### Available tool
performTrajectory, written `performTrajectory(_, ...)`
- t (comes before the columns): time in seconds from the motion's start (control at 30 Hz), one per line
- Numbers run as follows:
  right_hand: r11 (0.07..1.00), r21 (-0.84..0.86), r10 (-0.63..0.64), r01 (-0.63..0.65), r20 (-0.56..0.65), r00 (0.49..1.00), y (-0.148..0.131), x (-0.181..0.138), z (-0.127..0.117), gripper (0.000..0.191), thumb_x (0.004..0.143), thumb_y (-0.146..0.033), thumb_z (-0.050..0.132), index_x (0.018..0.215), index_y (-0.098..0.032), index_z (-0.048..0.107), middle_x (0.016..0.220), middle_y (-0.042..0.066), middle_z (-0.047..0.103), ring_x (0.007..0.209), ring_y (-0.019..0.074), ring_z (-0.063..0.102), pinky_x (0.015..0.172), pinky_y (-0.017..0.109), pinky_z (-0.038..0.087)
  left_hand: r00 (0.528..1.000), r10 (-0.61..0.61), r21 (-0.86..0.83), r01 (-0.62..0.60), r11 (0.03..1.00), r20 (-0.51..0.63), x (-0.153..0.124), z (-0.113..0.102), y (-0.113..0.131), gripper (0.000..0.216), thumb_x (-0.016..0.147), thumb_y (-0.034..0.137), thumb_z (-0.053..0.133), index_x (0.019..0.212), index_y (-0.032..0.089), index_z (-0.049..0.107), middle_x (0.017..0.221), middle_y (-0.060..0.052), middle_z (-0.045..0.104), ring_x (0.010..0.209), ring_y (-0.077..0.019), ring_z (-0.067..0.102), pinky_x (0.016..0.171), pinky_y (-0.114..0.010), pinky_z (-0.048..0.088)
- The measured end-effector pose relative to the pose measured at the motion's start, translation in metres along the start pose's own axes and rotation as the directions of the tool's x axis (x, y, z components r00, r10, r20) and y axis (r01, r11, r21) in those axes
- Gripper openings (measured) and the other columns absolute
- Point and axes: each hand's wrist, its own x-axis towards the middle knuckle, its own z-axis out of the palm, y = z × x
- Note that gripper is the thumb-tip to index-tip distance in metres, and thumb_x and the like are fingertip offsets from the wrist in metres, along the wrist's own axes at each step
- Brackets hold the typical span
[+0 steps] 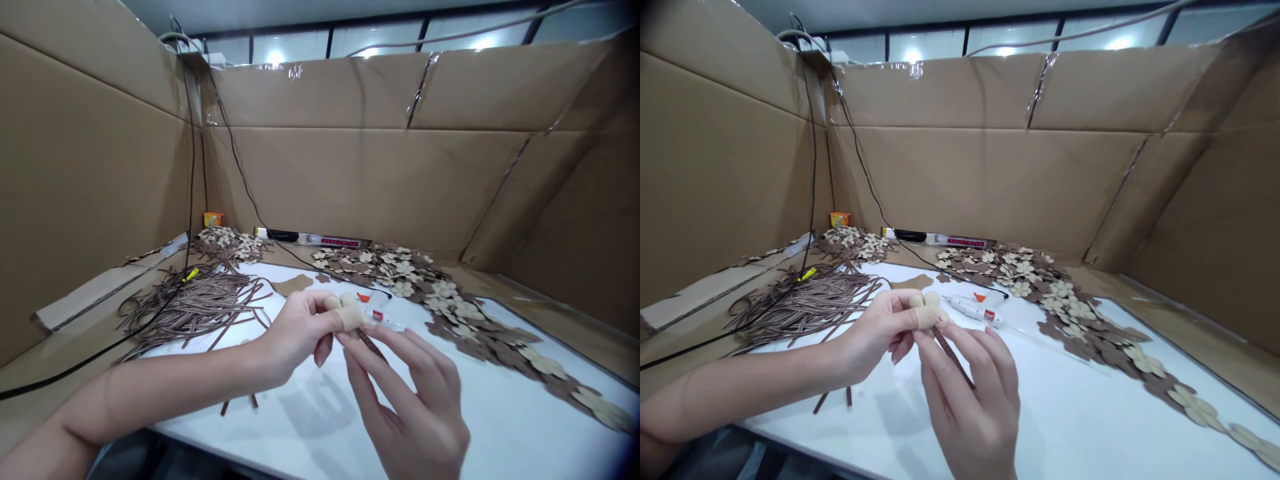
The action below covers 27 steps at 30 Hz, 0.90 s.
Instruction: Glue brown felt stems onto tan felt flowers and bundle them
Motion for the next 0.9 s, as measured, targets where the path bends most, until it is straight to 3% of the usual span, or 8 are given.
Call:
performTrajectory(0.1,0.997,0.074,0.03,-0.031,0.021,0.999,-0.002,0.001,0.001,0.032,0.076,-0.005,0.06,0.102,-0.026,0.061,0.106,0.007,0.053,0.097,0.0232,0.052,0.087,0.044,0.044,0.997,0.078,0.055,-0.078,0.995,0.008,0.002,-0.003,0.0,0.034,0.068,0.039,0.068,0.059,0.015,0.045,0.052,0.006,0.047,0.032,-0.0014,0.036,0.032,-0.016,0.023)
performTrajectory(0.2,0.96,0.218,0.191,-0.177,-0.042,0.981,-0.004,0.0,0.0,0.026,0.079,-0.008,0.056,0.096,-0.026,0.062,0.102,0.006,0.049,0.097,0.0208,0.052,0.086,0.04,0.043,0.995,0.103,0.155,-0.101,0.983,-0.009,0.004,-0.002,0.001,0.035,0.067,0.041,0.07,0.061,0.015,0.047,0.053,0.006,0.045,0.033,-0.0026,0.037,0.03,-0.017,0.024)
performTrajectory(0.27,0.894,0.296,0.366,-0.335,-0.055,0.929,-0.004,-0.001,0.0,0.019,0.082,-0.014,0.054,0.095,-0.026,0.061,0.102,0.005,0.051,0.099,0.0207,0.051,0.088,0.041,0.041,0.994,0.111,0.216,-0.103,0.971,-0.025,0.005,-0.002,0.001,0.035,0.066,0.041,0.07,0.06,0.015,0.047,0.052,0.006,0.044,0.034,-0.0032,0.037,0.031,-0.017,0.024)
performTrajectory(0.37,0.737,0.363,0.582,-0.57,0.089,0.809,0.001,-0.002,0.002,0.017,0.087,-0.031,0.048,0.098,-0.024,0.058,0.106,0.007,0.054,0.105,0.0238,0.049,0.089,0.042,0.038,0.981,0.196,0.308,-0.184,0.933,-0.007,0.005,-0.002,0.001,0.03,0.071,0.034,0.066,0.059,0.015,0.046,0.055,0.004,0.045,0.042,-0.0048,0.039,0.039,-0.018,0.029)
performTrajectory(0.5,0.682,0.36,0.553,-0.636,0.316,0.771,0.005,-0.003,0.006,0.019,0.087,-0.038,0.047,0.084,-0.022,0.058,0.102,0.006,0.055,0.101,0.0219,0.051,0.079,0.032,0.041,0.876,0.471,0.591,-0.434,0.68,0.101,0.002,-0.006,0.0,0.016,0.074,0.016,0.058,0.06,0.015,0.05,0.058,0.003,0.045,0.055,-0.0081,0.038,0.05,-0.02,0.03)
performTrajectory(0.63,0.61,0.422,0.574,-0.67,0.348,0.741,-0.004,-0.001,0.008,0.023,0.088,-0.035,0.047,0.072,-0.022,0.055,0.093,0.003,0.054,0.093,0.0183,0.051,0.071,0.026,0.041,0.824,0.541,0.676,-0.497,0.544,0.17,0.001,-0.009,-0.003,0.013,0.07,0.006,0.052,0.062,0.015,0.052,0.058,0.002,0.045,0.055,-0.0086,0.037,0.05,-0.021,0.028)
performTrajectory(0.77,0.594,0.44,0.592,-0.674,0.329,0.736,-0.007,0.0,0.008,0.021,0.087,-0.034,0.048,0.071,-0.022,0.056,0.089,0.002,0.055,0.087,0.0167,0.052,0.066,0.024,0.04,0.861,0.5,0.621,-0.44,0.648,0.089,0.003,-0.006,-0.004,0.01,0.069,0.01,0.055,0.062,0.015,0.053,0.058,0.003,0.048,0.054,-0.0077,0.04,0.048,-0.019,0.03)
performTrajectory(0.9,0.655,0.44,0.514,-0.614,0.336,0.789,0.002,-0.002,0.006,0.017,0.088,-0.031,0.048,0.075,-0.023,0.057,0.088,0.001,0.057,0.083,0.0159,0.053,0.066,0.023,0.041,0.978,0.209,0.435,-0.195,0.879,0.016,0.003,-0.002,0.001,0.019,0.073,0.029,0.062,0.065,0.014,0.054,0.061,0.003,0.05,0.045,-0.0055,0.042,0.039,-0.018,0.032)
